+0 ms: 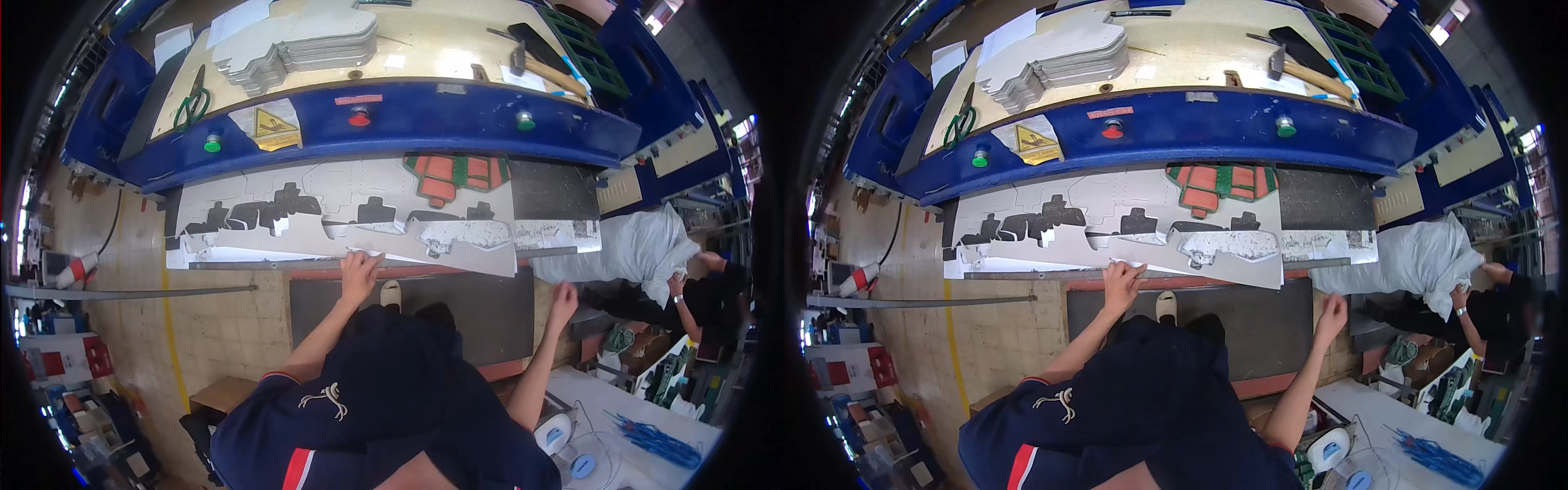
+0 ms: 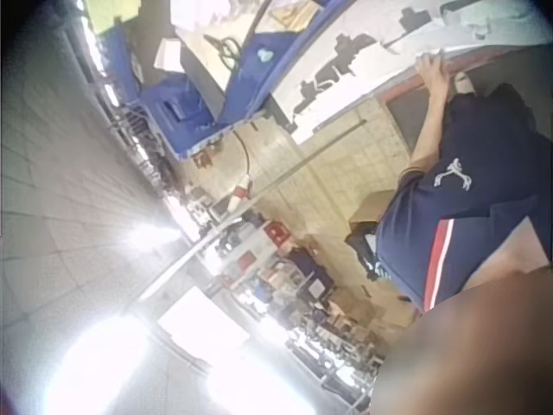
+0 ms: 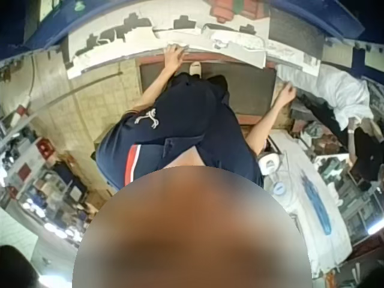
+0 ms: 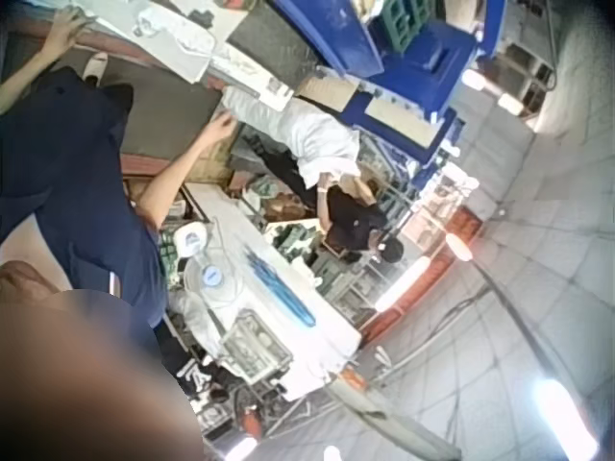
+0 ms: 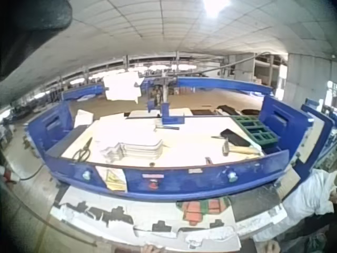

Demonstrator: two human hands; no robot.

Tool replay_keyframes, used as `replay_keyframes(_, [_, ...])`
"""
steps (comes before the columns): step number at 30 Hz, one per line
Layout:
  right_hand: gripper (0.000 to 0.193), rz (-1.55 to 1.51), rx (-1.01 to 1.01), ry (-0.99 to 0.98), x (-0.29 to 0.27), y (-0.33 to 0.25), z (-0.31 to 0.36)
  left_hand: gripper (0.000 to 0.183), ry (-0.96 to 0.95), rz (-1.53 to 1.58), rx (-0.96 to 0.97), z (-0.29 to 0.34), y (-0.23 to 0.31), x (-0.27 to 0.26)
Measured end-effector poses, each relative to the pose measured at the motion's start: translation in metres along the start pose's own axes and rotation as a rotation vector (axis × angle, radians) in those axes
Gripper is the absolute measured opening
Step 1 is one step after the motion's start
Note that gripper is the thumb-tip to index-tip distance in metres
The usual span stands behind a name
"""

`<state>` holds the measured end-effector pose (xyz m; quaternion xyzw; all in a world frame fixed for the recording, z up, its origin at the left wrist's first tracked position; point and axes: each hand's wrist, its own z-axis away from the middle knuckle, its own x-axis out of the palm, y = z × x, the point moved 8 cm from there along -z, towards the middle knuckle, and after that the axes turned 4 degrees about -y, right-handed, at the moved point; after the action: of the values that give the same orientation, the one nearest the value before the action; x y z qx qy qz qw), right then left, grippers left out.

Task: Operator is using a hydraulic clicker press to cut shoe components from a sheet of material using a metal die.

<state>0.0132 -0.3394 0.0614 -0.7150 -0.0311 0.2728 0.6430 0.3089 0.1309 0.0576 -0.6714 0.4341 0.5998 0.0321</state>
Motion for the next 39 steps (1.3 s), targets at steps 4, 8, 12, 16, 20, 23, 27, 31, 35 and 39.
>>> replay_keyframes(4, [0.025,-0.158,-0.031,-0.155,0.095,-0.107,-0.066,0.035,0.025,0.132,-0.100,-0.008,-0.009,0.003])
replay_keyframes(8, [0.021,-0.130,-0.168,-0.404,0.189,-0.172,-0.087,0.035,0.021,0.136,-0.169,-0.013,-0.015,0.000])
replay_keyframes(12, [0.021,-0.170,-0.281,-0.480,0.232,-0.223,-0.122,0.031,-0.097,0.204,-0.340,-0.012,-0.025,0.006])
replay_keyframes(16, [0.022,-0.225,-0.387,-0.549,0.259,-0.252,-0.170,0.032,-0.069,0.230,-0.321,-0.035,-0.026,0.011])
replay_keyframes(20, [0.024,-0.132,-0.467,-0.608,0.255,-0.276,-0.156,0.035,0.034,0.048,-0.403,-0.045,-0.016,-0.005])
replay_keyframes(23, [0.022,-0.149,-0.427,-0.644,0.266,-0.246,-0.164,0.034,0.062,-0.032,-0.405,-0.049,-0.023,0.004])
replay_keyframes(27, [0.025,-0.026,-0.380,-0.598,0.277,-0.237,-0.183,0.036,0.180,-0.011,-0.329,-0.078,-0.028,0.005])
replay_keyframes(31, [0.037,-0.262,-0.060,-0.645,0.286,-0.226,-0.156,0.034,0.177,0.021,-0.339,-0.101,-0.034,-0.007])
replay_keyframes(35, [0.039,0.049,-0.180,-0.622,0.278,-0.207,-0.127,0.034,0.158,0.014,-0.255,-0.122,-0.022,-0.019])
replay_keyframes(39, [0.035,0.256,-0.347,-0.557,0.262,-0.205,-0.073,0.038,0.080,0.025,-0.247,-0.124,-0.028,-0.023])
